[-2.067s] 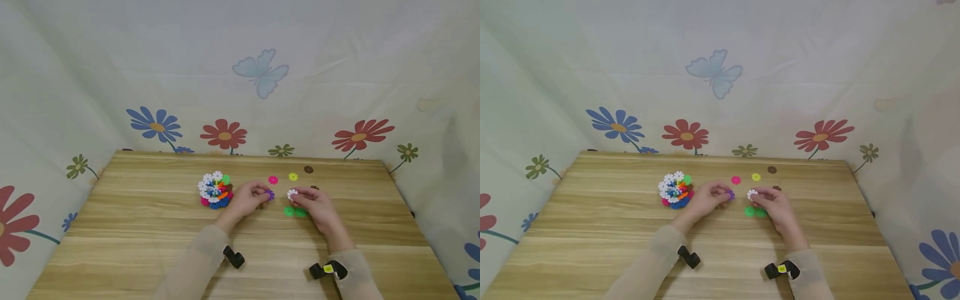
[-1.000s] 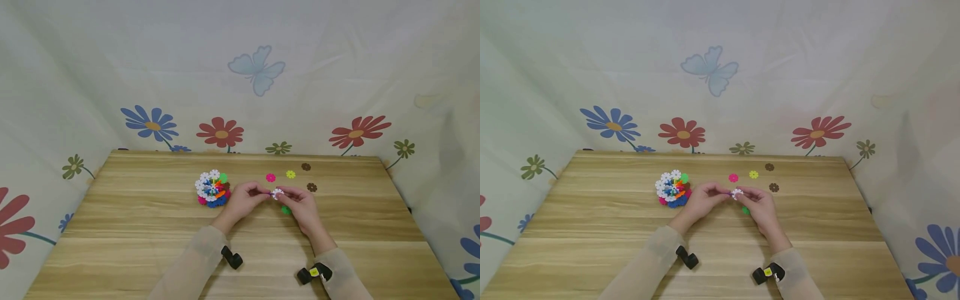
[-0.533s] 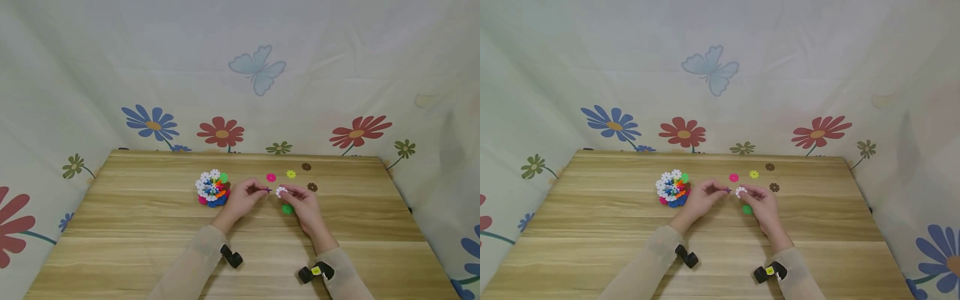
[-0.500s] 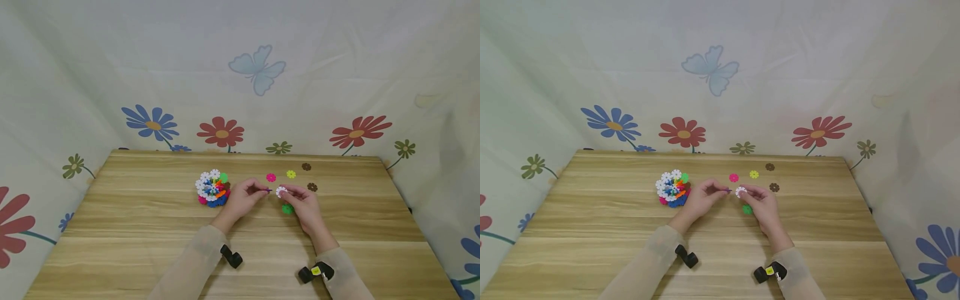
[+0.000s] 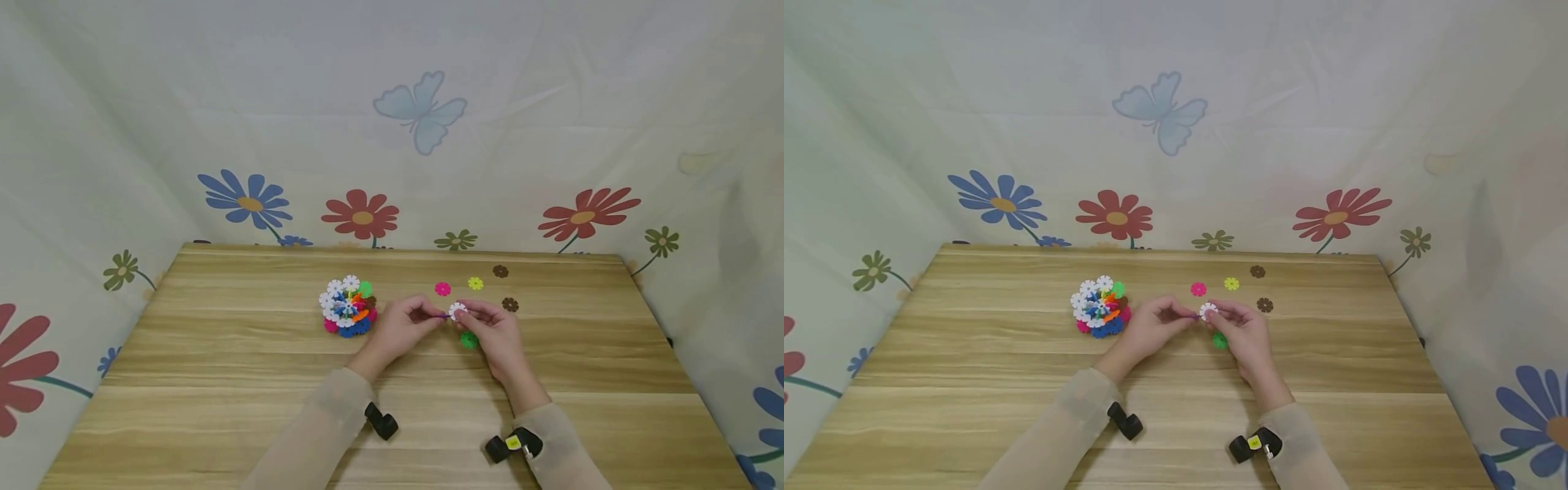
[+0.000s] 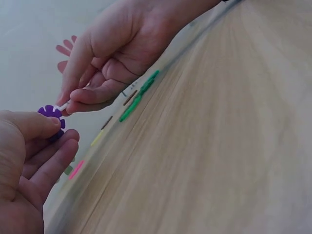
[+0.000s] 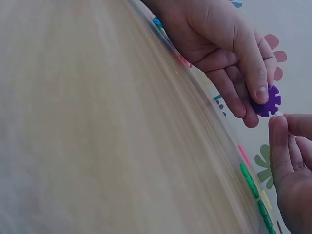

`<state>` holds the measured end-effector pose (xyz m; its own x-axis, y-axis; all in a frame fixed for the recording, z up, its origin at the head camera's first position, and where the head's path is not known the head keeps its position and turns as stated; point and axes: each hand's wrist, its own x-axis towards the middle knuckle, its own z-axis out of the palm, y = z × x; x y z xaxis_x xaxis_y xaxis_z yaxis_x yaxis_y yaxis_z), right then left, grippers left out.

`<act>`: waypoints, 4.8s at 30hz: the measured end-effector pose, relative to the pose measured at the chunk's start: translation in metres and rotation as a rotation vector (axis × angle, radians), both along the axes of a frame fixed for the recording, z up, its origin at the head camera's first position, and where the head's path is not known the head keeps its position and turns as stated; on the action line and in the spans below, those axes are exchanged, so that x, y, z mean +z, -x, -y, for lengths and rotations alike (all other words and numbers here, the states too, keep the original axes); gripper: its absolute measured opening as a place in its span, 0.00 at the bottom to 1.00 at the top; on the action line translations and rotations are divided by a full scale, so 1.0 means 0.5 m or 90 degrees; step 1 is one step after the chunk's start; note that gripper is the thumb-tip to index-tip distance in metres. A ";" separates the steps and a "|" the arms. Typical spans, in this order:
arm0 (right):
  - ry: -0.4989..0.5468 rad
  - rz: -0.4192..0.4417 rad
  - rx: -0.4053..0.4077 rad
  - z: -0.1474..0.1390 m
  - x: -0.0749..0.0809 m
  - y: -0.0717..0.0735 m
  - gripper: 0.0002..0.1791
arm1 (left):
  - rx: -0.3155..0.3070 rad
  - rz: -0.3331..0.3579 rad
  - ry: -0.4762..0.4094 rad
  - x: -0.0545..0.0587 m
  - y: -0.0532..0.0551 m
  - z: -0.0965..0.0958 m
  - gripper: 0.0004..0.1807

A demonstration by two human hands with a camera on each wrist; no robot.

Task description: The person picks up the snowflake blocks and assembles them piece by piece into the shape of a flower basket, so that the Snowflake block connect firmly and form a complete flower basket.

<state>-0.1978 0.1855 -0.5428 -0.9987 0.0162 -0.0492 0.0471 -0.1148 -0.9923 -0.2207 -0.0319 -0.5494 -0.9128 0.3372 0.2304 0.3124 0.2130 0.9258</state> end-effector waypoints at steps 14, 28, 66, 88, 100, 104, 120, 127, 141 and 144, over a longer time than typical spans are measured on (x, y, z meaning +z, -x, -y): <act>0.136 0.046 0.027 0.010 0.006 -0.006 0.07 | 0.043 -0.014 0.015 -0.003 0.001 -0.003 0.04; 0.109 0.031 0.017 0.009 0.003 -0.003 0.06 | 0.030 -0.009 -0.015 0.002 -0.001 -0.001 0.05; 0.031 -0.002 0.080 -0.002 -0.003 -0.004 0.10 | -0.025 -0.076 0.032 0.000 0.001 -0.013 0.03; 0.071 -0.001 -0.002 -0.042 -0.010 0.016 0.19 | 0.113 -0.110 0.426 0.010 0.111 -0.071 0.23; 0.076 0.004 0.058 -0.037 -0.005 0.013 0.21 | 0.077 0.003 0.329 0.022 0.087 -0.037 0.10; 0.084 0.009 0.072 -0.031 -0.005 0.012 0.19 | 0.069 0.032 0.244 0.028 0.056 -0.010 0.08; -0.013 -0.008 0.145 -0.015 -0.003 0.005 0.20 | 0.008 0.172 -0.031 0.060 -0.020 0.022 0.10; -0.021 -0.036 0.143 -0.020 -0.001 0.000 0.24 | -0.038 0.159 -0.037 0.036 -0.016 0.031 0.10; 0.047 -0.076 0.112 -0.016 -0.004 0.000 0.12 | -0.041 0.178 -0.107 0.018 -0.022 0.013 0.09; 0.037 -0.065 0.114 -0.017 -0.005 0.001 0.09 | -0.037 0.176 -0.113 0.019 -0.024 0.011 0.09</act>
<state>-0.1982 0.1941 -0.5455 -0.9852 -0.1617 0.0564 -0.0284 -0.1708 -0.9849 -0.2089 -0.0372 -0.5400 -0.9293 0.3675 0.0365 0.0512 0.0303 0.9982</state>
